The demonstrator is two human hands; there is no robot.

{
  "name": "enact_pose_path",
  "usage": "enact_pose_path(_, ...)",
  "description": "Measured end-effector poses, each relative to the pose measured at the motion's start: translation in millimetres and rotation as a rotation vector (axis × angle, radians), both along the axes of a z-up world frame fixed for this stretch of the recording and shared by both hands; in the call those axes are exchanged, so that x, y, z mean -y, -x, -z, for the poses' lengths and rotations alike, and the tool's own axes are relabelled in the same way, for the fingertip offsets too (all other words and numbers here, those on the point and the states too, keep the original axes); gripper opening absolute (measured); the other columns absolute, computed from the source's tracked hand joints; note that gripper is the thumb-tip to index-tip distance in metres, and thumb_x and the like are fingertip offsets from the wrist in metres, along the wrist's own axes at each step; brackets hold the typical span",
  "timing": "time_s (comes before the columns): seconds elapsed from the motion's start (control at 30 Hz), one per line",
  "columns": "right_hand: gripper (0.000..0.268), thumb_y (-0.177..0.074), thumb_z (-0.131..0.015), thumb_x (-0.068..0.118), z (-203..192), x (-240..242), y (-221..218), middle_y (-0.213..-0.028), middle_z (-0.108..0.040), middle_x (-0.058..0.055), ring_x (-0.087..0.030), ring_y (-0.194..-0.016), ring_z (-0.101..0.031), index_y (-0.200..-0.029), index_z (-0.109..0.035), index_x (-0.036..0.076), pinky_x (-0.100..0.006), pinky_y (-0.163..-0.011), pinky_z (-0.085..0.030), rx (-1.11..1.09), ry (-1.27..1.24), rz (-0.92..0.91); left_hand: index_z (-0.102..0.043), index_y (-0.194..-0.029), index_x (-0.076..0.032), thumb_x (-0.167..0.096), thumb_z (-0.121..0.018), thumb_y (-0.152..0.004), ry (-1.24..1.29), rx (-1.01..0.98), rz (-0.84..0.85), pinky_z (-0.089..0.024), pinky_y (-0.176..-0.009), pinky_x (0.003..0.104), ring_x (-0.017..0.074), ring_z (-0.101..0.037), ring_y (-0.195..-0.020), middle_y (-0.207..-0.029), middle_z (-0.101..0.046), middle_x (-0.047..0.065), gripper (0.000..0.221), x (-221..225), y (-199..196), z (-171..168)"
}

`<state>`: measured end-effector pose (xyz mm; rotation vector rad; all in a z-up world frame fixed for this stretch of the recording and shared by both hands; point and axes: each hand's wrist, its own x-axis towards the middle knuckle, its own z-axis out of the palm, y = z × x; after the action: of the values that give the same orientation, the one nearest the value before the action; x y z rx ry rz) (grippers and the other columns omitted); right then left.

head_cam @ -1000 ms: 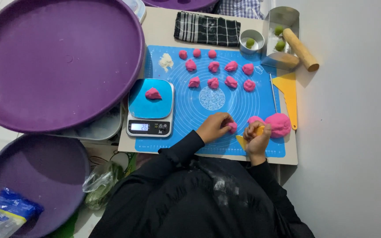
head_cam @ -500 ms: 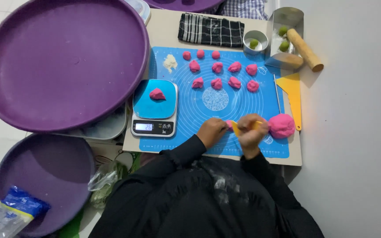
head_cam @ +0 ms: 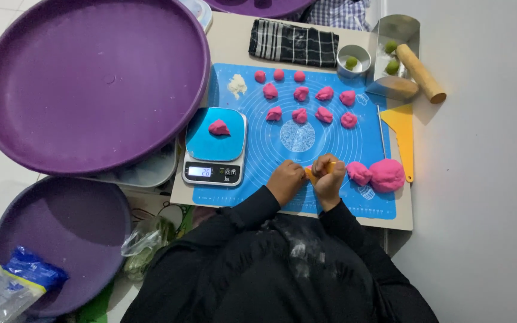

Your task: The person is weighing small portions of pink dough on a digital scale and arranging them on a blue silicone mat.

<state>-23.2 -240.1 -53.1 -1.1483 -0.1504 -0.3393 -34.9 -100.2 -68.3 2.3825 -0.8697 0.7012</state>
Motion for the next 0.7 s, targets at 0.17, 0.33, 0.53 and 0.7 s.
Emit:
enact_pose_path(0.17,0.075,-0.103,-0.026,0.071,2.5,-5.5,2.5,-0.051,-0.025,0.001,-0.009,-0.039,-0.02,-0.067,-0.048,0.009,-0.026,-0.038,-0.018,-0.031,0.134,-0.007,-0.066,-0.077,-0.01,-0.013,-0.073,-0.089,-0.039,0.033,-0.012,-0.052,-0.07,0.028,0.0202,-0.061,-0.07,-0.073,-0.068,0.007,0.015,0.6,0.3,1.7)
enact_pose_path(0.33,0.076,-0.105,-0.027,0.07,-10.0,-13.8,3.6,-0.048,-0.027,0.001,-0.009,-0.036,-0.018,-0.065,-0.051,0.009,-0.026,-0.036,-0.017,-0.023,0.223,-0.009,-0.064,-0.079,-0.01,-0.013,-0.072,-0.091,-0.03,0.062,0.006,-0.052,-0.069,0.031,0.0221,-0.06,-0.067,-0.071,-0.066,0.008,0.014,-2.1,-3.7,16.3)
enact_pose_path(0.53,0.073,-0.105,-0.029,0.067,-12.2,-15.5,3.7,-0.048,-0.03,0.002,-0.005,-0.038,-0.019,-0.065,-0.05,0.01,-0.022,-0.035,-0.016,-0.006,0.242,0.014,-0.065,-0.115,-0.017,-0.023,-0.072,-0.09,0.16,-0.103,-0.124,-0.058,-0.074,0.037,0.0232,-0.067,-0.078,-0.08,-0.07,0.0,0.026,-33.6,-3.9,-26.1)
enact_pose_path(0.7,0.071,-0.105,-0.029,0.066,-6.7,-13.1,1.7,-0.049,-0.03,0.002,-0.004,-0.038,-0.019,-0.065,-0.05,0.011,-0.021,-0.036,-0.016,-0.02,0.209,0.0,-0.074,-0.099,-0.019,-0.015,-0.07,-0.099,0.323,0.129,-0.416,-0.053,-0.08,0.031,0.0218,-0.061,-0.073,-0.078,-0.068,0.0,0.005,-126.4,-9.0,-112.6)
